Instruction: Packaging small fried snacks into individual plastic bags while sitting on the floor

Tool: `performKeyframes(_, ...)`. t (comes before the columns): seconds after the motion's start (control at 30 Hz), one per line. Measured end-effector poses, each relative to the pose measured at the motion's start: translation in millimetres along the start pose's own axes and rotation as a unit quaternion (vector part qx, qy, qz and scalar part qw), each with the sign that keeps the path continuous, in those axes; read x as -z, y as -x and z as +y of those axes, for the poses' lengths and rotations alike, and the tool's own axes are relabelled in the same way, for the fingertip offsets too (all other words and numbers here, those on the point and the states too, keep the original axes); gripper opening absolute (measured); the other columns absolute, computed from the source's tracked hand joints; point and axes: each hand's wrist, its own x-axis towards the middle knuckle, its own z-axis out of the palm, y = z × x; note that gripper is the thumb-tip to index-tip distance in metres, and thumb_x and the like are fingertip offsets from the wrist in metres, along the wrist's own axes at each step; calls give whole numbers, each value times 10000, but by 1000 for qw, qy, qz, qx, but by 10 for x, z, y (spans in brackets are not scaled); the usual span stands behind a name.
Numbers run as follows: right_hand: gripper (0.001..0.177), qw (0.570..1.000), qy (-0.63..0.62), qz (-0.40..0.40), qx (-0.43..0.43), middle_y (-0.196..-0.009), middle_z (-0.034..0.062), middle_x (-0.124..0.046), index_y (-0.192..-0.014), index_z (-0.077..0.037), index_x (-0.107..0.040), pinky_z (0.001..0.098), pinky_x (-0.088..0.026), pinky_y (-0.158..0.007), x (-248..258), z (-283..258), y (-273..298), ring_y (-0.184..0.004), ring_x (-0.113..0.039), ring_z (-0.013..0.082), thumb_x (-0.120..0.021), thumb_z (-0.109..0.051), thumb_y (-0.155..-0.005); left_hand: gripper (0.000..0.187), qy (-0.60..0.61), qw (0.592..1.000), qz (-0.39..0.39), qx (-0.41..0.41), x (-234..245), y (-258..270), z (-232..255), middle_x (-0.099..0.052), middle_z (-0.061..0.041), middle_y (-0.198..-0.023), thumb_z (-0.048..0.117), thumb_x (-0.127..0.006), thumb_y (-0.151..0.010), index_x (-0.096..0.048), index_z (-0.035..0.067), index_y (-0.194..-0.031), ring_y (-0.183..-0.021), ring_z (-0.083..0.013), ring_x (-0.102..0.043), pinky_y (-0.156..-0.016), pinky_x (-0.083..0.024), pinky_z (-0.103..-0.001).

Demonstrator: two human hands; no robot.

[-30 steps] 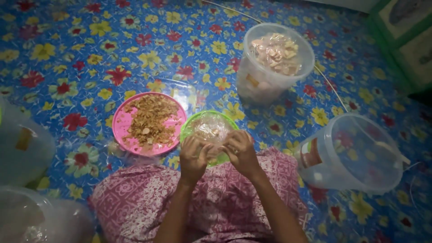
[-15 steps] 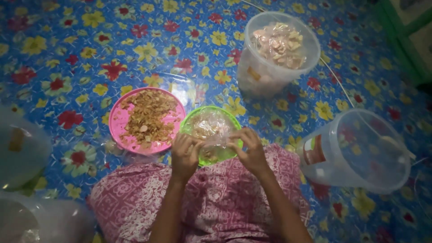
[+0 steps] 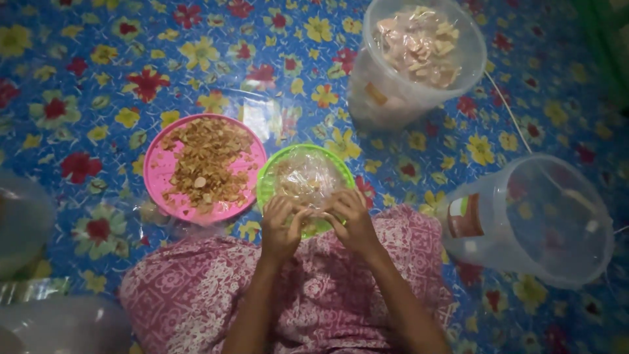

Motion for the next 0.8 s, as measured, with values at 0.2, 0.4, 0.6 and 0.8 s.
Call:
performKeyframes(0.2, 127, 999, 6, -10, -43, -873, 54, -596, -781, -134, -648, 537, -302, -983, -154, 298, 88, -1036, -562, 289, -713, -243, -771, 211, 18, 999, 1, 28, -18, 2, -174, -521, -47, -630, 216, -698, -810, -569, 100, -690, -661, -268, -549, -719, -417, -366)
performKeyframes(0.4, 102, 995, -11, -36, -94, -848, 13, -600, -778, -169, -666, 534, -294, -992, -141, 310, -2, -1030, -567, 266, -716, -257, -767, 201, 48, 997, 19, 63, -77, 53, -401, -555, -57, -618, 162, -732, -776, -586, 94, -657, -647, -261, -565, -687, -427, -344)
performKeyframes(0.6, 94, 995, -32, -14, -91, -872, 45, -597, -812, -146, -670, 464, -384, -905, -233, 536, 100, -959, -582, 282, -682, -239, -810, 201, 124, 980, 43, 153, -76, 53, -441, -617, -94, -653, 115, -751, -761, -594, 57, -650, -673, -249, -611, -700, -459, -341)
performKeyframes(0.8, 45, 986, -44, 65, -147, -792, 36, -625, -838, -132, -687, 353, -483, -725, 138, 609, 76, -754, -621, 241, -686, -175, -824, 166, 57, 984, 59, 159, -59, 8, -383, -603, -97, -664, 119, -725, -799, -612, 64, -689, -687, -282, -620, -673, -472, -344)
